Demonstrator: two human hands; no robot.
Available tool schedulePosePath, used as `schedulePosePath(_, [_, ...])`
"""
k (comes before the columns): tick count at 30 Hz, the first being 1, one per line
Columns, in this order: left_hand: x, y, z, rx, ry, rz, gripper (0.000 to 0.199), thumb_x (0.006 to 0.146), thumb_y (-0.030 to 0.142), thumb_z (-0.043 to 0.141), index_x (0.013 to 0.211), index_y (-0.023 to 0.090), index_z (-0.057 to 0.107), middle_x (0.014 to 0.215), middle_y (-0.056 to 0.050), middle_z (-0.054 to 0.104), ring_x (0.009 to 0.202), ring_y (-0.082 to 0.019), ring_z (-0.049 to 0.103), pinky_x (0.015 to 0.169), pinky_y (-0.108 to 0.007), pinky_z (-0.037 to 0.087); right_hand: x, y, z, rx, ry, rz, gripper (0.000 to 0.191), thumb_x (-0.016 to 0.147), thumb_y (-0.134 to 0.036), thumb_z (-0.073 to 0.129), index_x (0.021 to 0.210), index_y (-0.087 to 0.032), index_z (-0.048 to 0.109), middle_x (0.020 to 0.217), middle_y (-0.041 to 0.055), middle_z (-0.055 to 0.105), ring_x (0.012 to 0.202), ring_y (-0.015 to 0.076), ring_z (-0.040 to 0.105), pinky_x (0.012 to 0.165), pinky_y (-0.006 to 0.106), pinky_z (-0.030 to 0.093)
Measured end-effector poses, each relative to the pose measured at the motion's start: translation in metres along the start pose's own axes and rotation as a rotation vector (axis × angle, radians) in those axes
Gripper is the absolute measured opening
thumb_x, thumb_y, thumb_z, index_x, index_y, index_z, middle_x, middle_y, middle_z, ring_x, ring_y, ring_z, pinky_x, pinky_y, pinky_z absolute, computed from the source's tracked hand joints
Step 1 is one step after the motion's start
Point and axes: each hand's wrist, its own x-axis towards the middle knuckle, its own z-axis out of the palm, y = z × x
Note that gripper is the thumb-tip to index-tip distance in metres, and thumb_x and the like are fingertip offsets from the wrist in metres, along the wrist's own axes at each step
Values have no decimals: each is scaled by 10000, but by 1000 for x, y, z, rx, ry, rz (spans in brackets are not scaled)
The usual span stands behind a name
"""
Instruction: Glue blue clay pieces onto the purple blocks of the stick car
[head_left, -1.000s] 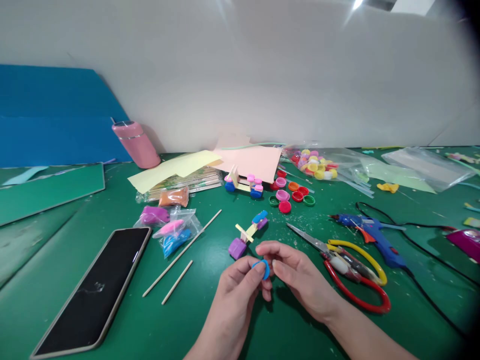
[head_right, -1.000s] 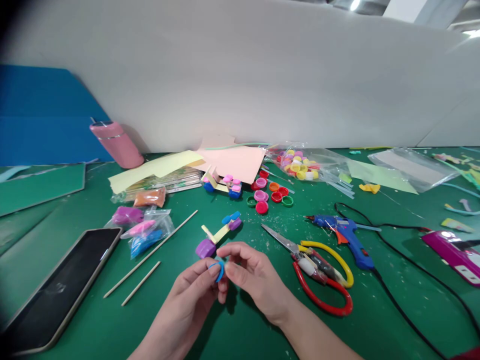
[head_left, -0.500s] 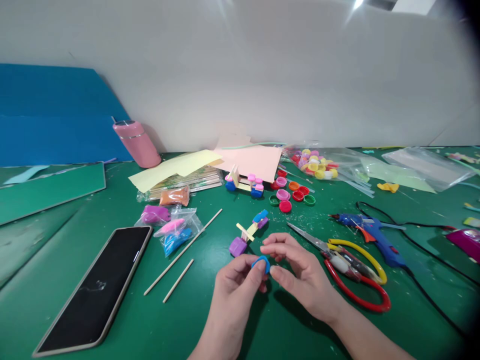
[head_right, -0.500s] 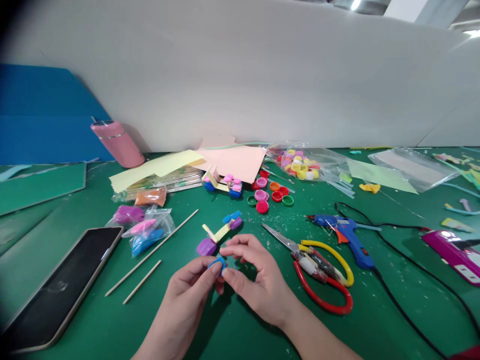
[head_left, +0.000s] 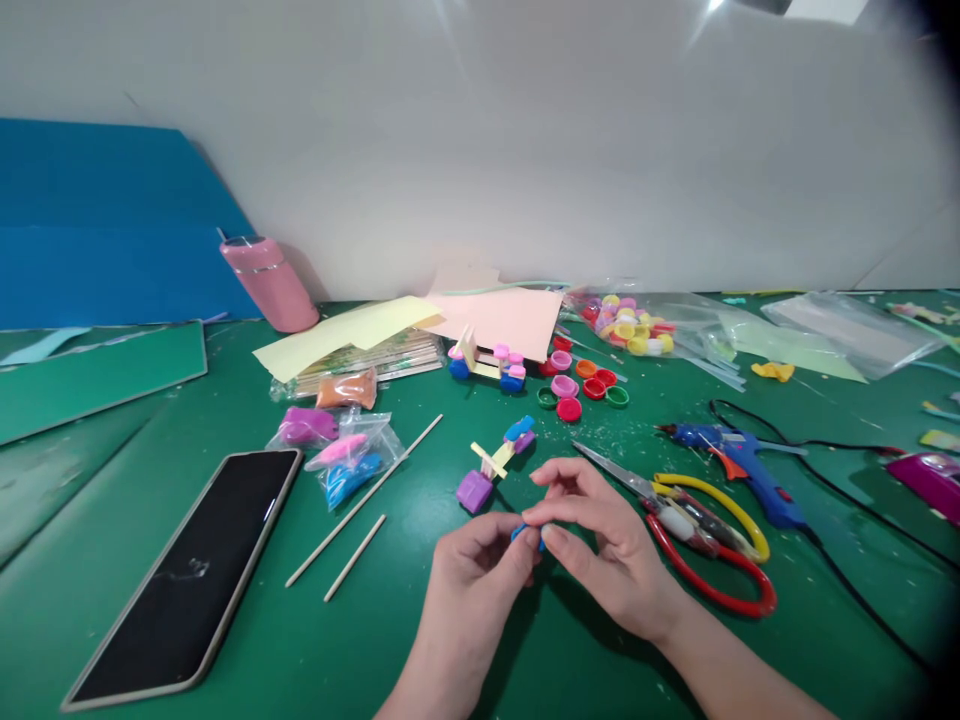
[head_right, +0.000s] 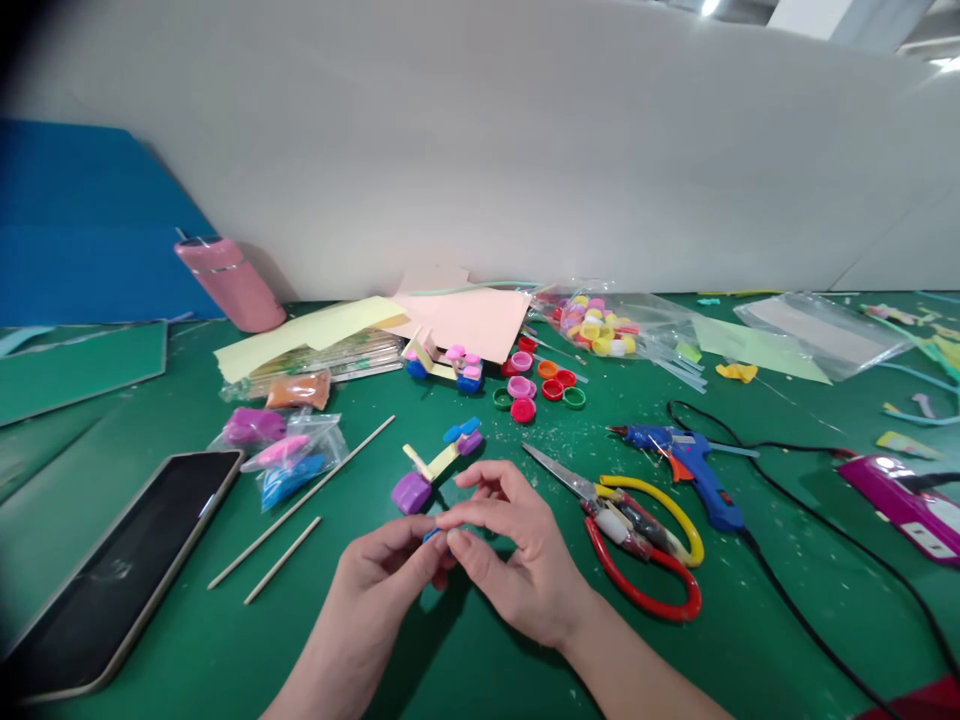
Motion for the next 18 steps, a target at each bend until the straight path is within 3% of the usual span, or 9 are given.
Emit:
schedulePosePath(9, [3, -7, -3, -161, -205, -151, 175, 682, 283, 653, 647, 112, 666, 515, -4, 584, 444, -74, 460, 469, -204, 340, 1, -3, -3, -50, -27, -71, 243, 813, -161, 518, 955, -296, 662, 1103, 35, 441, 915, 181, 476, 812, 348, 410])
schedulePosePath(18, [4, -7, -3, -163, -238, -190, 200, 680, 278, 658, 584, 105, 626, 476, -11, 585, 406, -63, 450, 448, -197, 319, 0, -3, -3, -25, -54, -54, 205, 833, -226, 499, 945, -267, 666, 1126, 45, 432, 944, 195, 467, 841, 360, 393])
